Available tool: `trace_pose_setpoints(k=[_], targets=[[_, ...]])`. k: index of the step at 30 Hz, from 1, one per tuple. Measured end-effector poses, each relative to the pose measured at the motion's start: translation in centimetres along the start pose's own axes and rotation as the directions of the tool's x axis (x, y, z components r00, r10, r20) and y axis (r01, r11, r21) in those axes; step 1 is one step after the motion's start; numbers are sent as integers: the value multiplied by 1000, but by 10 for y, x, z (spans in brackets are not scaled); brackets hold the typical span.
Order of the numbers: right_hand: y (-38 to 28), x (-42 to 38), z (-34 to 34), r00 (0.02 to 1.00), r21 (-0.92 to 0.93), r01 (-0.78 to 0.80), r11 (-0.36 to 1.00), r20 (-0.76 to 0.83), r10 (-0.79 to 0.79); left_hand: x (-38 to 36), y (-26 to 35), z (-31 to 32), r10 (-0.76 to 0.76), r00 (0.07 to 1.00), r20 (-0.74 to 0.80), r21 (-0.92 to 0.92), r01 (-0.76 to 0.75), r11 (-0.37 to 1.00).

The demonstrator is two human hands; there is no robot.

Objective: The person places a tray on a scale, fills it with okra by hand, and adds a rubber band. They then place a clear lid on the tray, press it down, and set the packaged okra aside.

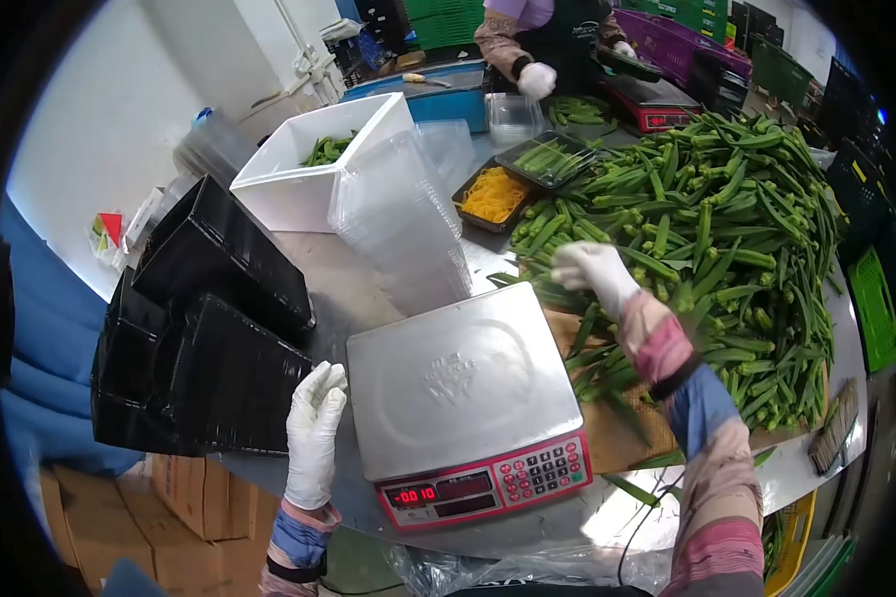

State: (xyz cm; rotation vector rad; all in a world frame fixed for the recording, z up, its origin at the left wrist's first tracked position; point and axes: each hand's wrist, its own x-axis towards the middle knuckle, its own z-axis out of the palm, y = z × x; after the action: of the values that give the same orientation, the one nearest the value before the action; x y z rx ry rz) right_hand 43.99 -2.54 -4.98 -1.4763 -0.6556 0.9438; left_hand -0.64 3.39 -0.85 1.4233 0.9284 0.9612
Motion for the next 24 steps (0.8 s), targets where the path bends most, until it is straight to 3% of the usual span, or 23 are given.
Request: trace_pose_setpoints(k=[2, 6, 8, 10, 13, 14, 16, 17, 18, 20, 22, 24], targets=[[-2, -41, -10, 1000, -121, -9, 993, 25, 12, 5, 9, 3, 58, 998, 23, 110, -60, 992], [-6, -131, -23, 995, -315, 93, 944, -15, -103, 38, 58, 25, 210, 975, 77, 142, -219, 965], [-8, -178, -33, 983, -380, 147, 913, -48, -179, 49, 76, 19, 440, 894, 83, 400, -434, 807], [-2, -221, -52, 978, -318, 131, 939, -116, -176, 48, 104, 10, 645, 761, 70, 633, -534, 561], [2, -282, -93, 939, -351, 99, 931, -277, -204, 34, 124, -31, 762, 646, 39, 878, -387, 283], [10, -300, -109, 914, -326, 79, 942, -353, -199, 31, 122, -53, 756, 652, 51, 948, -271, 169], [25, -330, -133, 868, -264, 51, 963, -465, -173, 12, 112, -87, 612, 790, -44, 997, -4, 76], [32, -340, -138, 847, -240, 43, 970, -507, -163, 8, 103, -101, 583, 808, -88, 995, 46, 87], [36, -349, -141, 825, -214, 32, 976, -546, -147, 6, 99, -105, 634, 768, -89, 991, 6, 131], [33, -362, -131, 828, -210, 19, 978, -545, -133, 14, 100, -124, 536, 831, -146, 943, -46, 328], [41, -365, -123, 837, -205, 33, 978, -529, -139, 25, 114, -134, 348, 928, -136, 874, -52, 482], [44, -367, -112, 862, -171, 64, 983, -486, -141, 38, 114, -152, 333, 934, -130, 736, -134, 663]])
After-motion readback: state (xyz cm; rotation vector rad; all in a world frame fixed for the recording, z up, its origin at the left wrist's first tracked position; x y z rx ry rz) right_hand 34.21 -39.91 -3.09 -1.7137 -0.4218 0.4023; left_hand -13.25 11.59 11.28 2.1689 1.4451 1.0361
